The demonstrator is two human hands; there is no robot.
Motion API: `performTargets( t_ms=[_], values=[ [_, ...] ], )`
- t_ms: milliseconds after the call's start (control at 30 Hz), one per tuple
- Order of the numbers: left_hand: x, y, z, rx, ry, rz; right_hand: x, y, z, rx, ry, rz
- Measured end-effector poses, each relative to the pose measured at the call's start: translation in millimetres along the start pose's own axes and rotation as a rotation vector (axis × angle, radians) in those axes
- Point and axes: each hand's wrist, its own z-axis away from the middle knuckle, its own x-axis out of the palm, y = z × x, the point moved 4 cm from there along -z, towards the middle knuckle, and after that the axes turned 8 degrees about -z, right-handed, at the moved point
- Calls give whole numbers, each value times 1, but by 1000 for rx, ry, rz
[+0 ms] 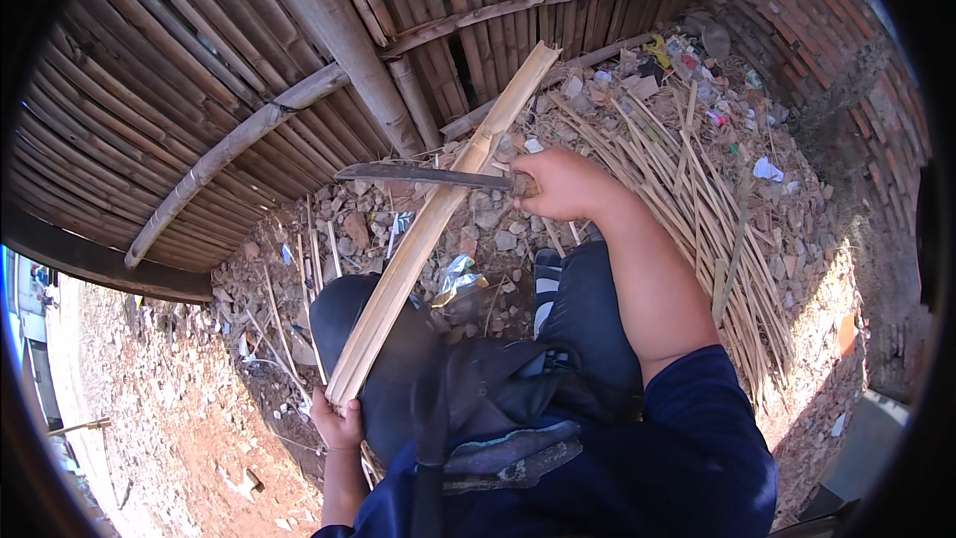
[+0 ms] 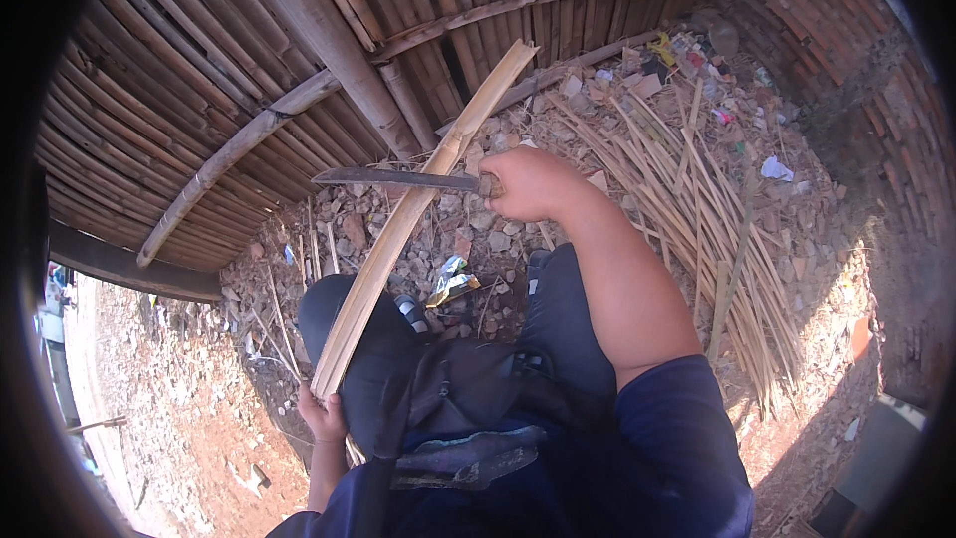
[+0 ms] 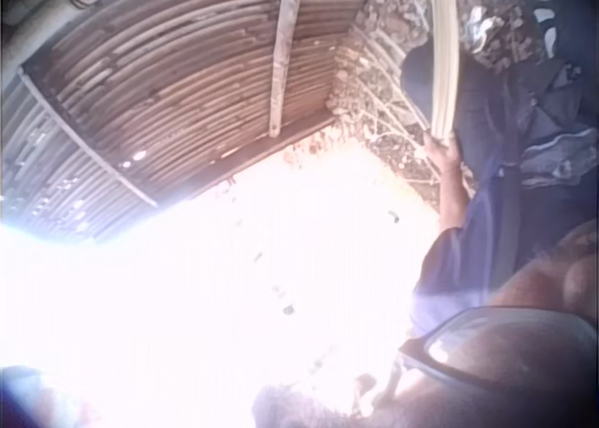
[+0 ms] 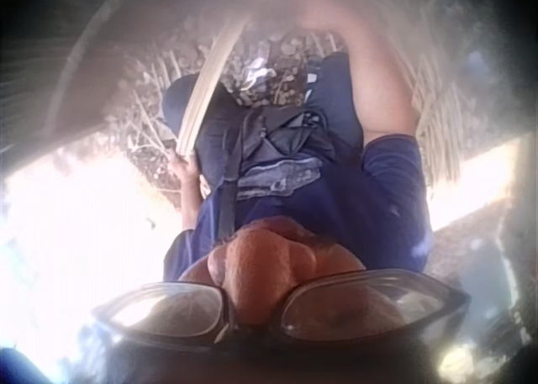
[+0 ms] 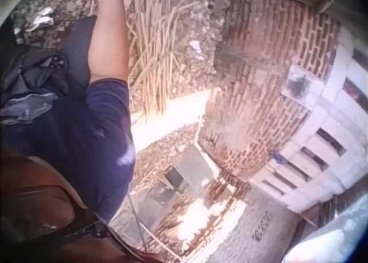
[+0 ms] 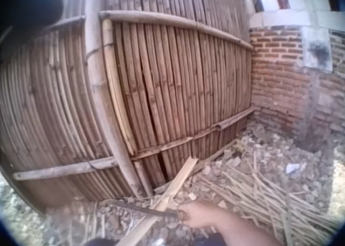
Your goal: The person shaves a bamboo strip with a blade, removing thin layers while holding it over a pile of bamboo scraps.
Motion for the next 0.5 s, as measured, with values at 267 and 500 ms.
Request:
performTargets(
  t_ms=[267,500],
  values=[
    [1,0,-1,15,4,-22,-21,50,-9,121,243,-152],
    [1,0,-1,6,-6,19,1,-2,0,15,-34,-27]
  ],
)
